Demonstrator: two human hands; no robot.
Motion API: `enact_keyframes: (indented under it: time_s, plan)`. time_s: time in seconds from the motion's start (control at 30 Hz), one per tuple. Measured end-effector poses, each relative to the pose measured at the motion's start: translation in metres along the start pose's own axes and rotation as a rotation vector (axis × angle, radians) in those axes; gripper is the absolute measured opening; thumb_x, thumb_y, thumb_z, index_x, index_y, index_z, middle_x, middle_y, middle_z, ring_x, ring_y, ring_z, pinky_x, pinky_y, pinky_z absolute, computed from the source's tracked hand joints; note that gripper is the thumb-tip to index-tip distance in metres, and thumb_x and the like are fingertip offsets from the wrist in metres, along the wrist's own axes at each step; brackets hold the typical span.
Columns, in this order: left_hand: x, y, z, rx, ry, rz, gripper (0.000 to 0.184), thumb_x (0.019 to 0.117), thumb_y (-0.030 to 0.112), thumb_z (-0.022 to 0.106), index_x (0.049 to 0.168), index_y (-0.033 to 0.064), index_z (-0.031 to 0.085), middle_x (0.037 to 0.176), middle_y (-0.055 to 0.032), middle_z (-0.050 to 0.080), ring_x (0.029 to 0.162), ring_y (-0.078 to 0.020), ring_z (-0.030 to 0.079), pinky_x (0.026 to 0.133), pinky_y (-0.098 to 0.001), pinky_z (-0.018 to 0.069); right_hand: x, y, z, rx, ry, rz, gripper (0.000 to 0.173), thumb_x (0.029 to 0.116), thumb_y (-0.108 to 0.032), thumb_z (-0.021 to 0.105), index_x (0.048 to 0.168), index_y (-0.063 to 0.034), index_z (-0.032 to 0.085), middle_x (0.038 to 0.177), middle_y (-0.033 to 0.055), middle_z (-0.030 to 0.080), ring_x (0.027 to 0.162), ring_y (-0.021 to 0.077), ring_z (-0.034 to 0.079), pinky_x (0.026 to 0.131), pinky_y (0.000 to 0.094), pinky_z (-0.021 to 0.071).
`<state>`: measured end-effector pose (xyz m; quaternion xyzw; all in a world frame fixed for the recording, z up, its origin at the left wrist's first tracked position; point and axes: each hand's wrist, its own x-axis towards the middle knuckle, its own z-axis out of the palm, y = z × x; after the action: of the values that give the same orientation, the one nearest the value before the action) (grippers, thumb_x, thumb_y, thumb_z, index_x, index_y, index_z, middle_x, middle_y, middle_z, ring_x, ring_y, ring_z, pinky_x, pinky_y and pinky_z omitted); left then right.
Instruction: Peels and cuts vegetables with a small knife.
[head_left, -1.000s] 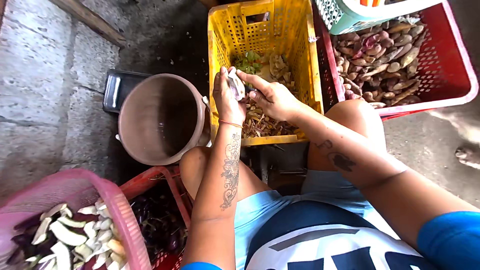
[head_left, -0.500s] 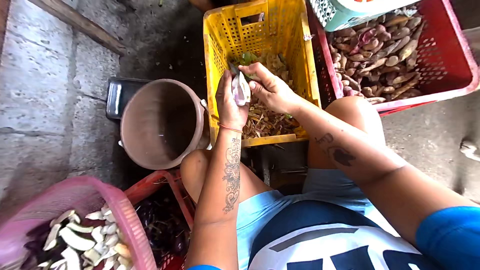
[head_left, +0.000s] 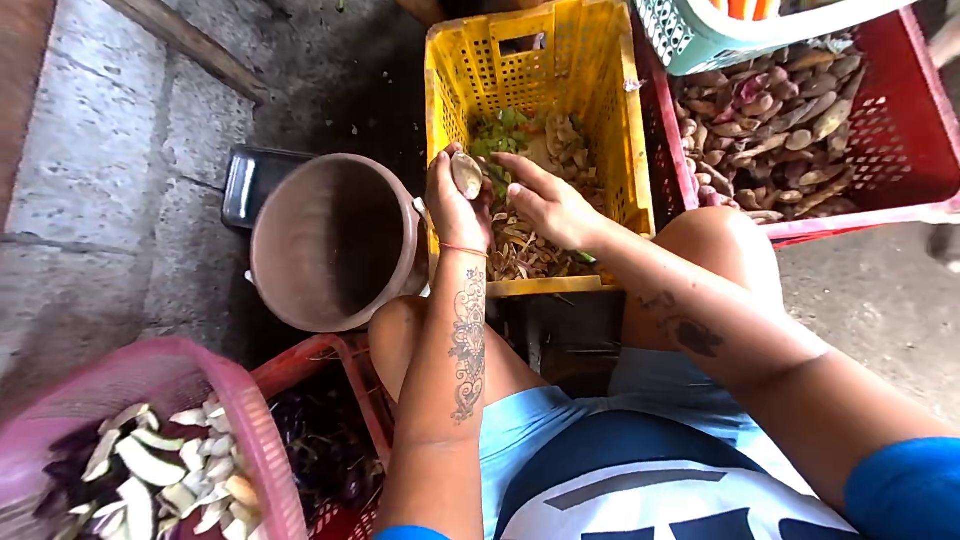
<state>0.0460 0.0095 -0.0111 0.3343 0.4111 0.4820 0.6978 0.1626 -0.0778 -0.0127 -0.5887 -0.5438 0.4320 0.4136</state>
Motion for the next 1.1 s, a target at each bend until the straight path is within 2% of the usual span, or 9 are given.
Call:
enact_keyframes:
  time_s: [0.1,0.53,0.67,0.73,0.8,0.83,0.93,1.0,1.1]
  plan:
    - [0.003,-0.001,-0.001,-0.057,-0.010,0.006,0.034,0.1134,0.027,0.029,0.111,0.0092,0.057,0.075,-0.0009,0.058,0.056,-0.0075,0.058,0.051,-0.0198,0.0520,-0.004,-0.001,0.005,-0.391,0.012,-0.221,0.057,0.1084,-0.028,0.043,0.163,-0.0172,0.030,0.087,0.0127,0.069,0.074,0.0302,0.066,0.070,0.0543,0.0530]
    - [0.002,-0.006,-0.001,-0.031,-0.047,0.088,0.027,0.1123,0.021,0.034,0.104,0.0105,0.058,0.079,0.0005,0.059,0.067,-0.0067,0.061,0.060,-0.0210,0.0539,-0.003,0.002,0.005,-0.585,0.070,-0.258,0.053,0.1072,-0.027,0.047,0.159,-0.0194,0.040,0.089,0.0136,0.072,0.074,0.0359,0.069,0.067,0.0575,0.0539]
    - [-0.010,-0.014,0.002,0.110,-0.114,0.175,0.028,0.1102,0.016,0.034,0.100,0.0112,0.060,0.077,0.0031,0.061,0.064,-0.0050,0.059,0.056,-0.0205,0.0510,0.005,0.002,-0.006,-0.412,0.100,-0.193,0.045,0.1095,-0.024,0.043,0.154,-0.0187,0.046,0.094,0.0159,0.073,0.081,0.0362,0.070,0.074,0.0596,0.0543]
    - [-0.015,-0.011,0.004,0.125,-0.163,0.170,0.028,0.1107,0.016,0.036,0.100,0.0116,0.061,0.079,0.0028,0.062,0.063,-0.0045,0.059,0.054,-0.0193,0.0506,0.009,0.004,-0.015,-0.257,0.088,-0.152,0.042,0.1107,-0.023,0.041,0.153,-0.0196,0.046,0.097,0.0118,0.071,0.079,0.0252,0.067,0.075,0.0495,0.0555]
    - [-0.012,-0.006,0.001,0.099,-0.184,0.124,0.031,0.1121,0.020,0.035,0.104,0.0092,0.063,0.083,0.0006,0.065,0.062,-0.0042,0.061,0.051,-0.0174,0.0506,0.009,0.006,-0.016,-0.051,0.109,-0.130,0.044,0.1116,-0.022,0.038,0.155,-0.0170,0.041,0.088,0.0050,0.060,0.063,0.0108,0.052,0.060,0.0308,0.0482]
    - [-0.009,-0.003,0.000,0.083,-0.182,0.093,0.033,0.1129,0.022,0.033,0.107,0.0087,0.063,0.086,-0.0006,0.067,0.060,-0.0042,0.061,0.049,-0.0166,0.0498,0.007,0.007,-0.017,-0.012,0.108,-0.115,0.046,0.1119,-0.023,0.038,0.158,-0.0175,0.036,0.088,0.0048,0.059,0.061,0.0094,0.050,0.058,0.0289,0.0469]
    - [-0.004,-0.002,-0.002,0.062,-0.175,0.034,0.036,0.1139,0.028,0.029,0.115,0.0115,0.061,0.085,-0.0001,0.065,0.060,-0.0046,0.059,0.050,-0.0170,0.0479,0.002,0.006,-0.018,-0.187,0.040,-0.133,0.054,0.1109,-0.026,0.040,0.162,-0.0184,0.028,0.109,0.0122,0.070,0.082,0.0208,0.068,0.077,0.0444,0.0568]
    - [-0.002,-0.006,0.000,0.058,-0.146,0.052,0.033,0.1138,0.028,0.031,0.114,0.0121,0.060,0.081,0.0002,0.066,0.059,-0.0048,0.060,0.050,-0.0174,0.0479,0.001,0.006,-0.012,-0.308,0.018,-0.186,0.055,0.1095,-0.027,0.044,0.162,-0.0179,0.031,0.096,0.0141,0.070,0.078,0.0288,0.067,0.075,0.0537,0.0551]
    - [0.000,-0.009,0.002,0.082,-0.095,0.129,0.031,0.1133,0.026,0.034,0.099,0.0122,0.058,0.074,0.0025,0.057,0.060,-0.0051,0.056,0.054,-0.0197,0.0497,-0.002,0.000,-0.009,-0.454,-0.027,-0.198,0.057,0.1095,-0.029,0.044,0.163,-0.0190,0.029,0.085,0.0127,0.069,0.074,0.0321,0.066,0.072,0.0559,0.0532]
